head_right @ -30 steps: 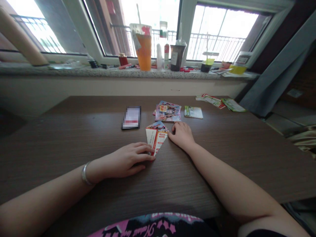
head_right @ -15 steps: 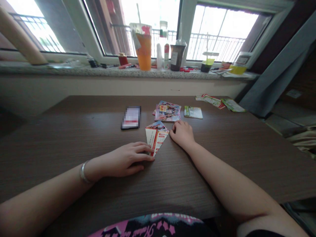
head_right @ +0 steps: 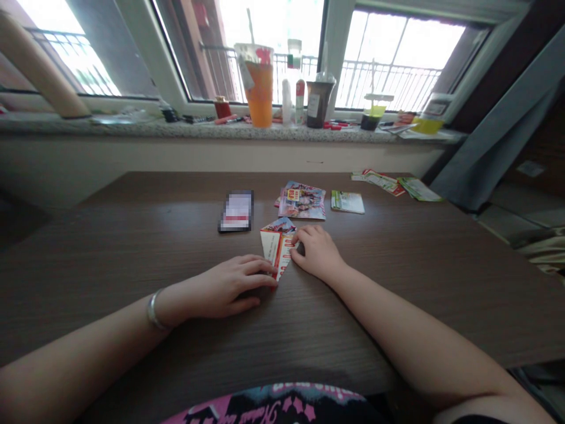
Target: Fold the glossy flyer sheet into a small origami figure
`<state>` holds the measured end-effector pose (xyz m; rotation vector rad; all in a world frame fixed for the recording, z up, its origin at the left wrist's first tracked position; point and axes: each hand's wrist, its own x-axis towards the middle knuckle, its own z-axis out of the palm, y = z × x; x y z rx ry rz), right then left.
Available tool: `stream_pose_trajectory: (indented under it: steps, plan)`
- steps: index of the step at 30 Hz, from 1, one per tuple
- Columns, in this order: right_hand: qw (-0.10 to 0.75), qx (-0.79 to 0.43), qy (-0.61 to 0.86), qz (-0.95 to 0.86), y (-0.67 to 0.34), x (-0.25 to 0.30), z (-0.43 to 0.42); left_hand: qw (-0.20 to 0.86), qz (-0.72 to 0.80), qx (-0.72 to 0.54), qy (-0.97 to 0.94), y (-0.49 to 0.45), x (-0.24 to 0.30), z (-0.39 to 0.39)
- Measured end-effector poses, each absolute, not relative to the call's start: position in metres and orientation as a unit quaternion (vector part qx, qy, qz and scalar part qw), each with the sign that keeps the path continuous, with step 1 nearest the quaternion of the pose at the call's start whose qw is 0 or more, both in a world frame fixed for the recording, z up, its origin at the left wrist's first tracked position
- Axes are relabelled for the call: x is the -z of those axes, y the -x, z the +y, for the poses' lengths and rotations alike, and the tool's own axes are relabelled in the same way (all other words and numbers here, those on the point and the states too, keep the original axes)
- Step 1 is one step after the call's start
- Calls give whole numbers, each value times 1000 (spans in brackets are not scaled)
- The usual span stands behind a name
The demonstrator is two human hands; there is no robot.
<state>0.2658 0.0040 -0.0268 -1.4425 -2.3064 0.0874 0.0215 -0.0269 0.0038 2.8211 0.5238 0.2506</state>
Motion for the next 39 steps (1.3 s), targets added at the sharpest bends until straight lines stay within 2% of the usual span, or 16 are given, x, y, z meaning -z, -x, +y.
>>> stream_pose_trajectory:
  steps: [9,25,39]
  plan:
    - [171,-14,518,-838,-262,21,-11,134,182,-91,-970,-21,-6,-26]
    - [183,-39,515,-837,-256,35,-22,119,175,-110,-971,-17,-1,-21]
    - [171,-62,522,-833,-253,43,-30,148,167,-121,-967,-14,3,-15]
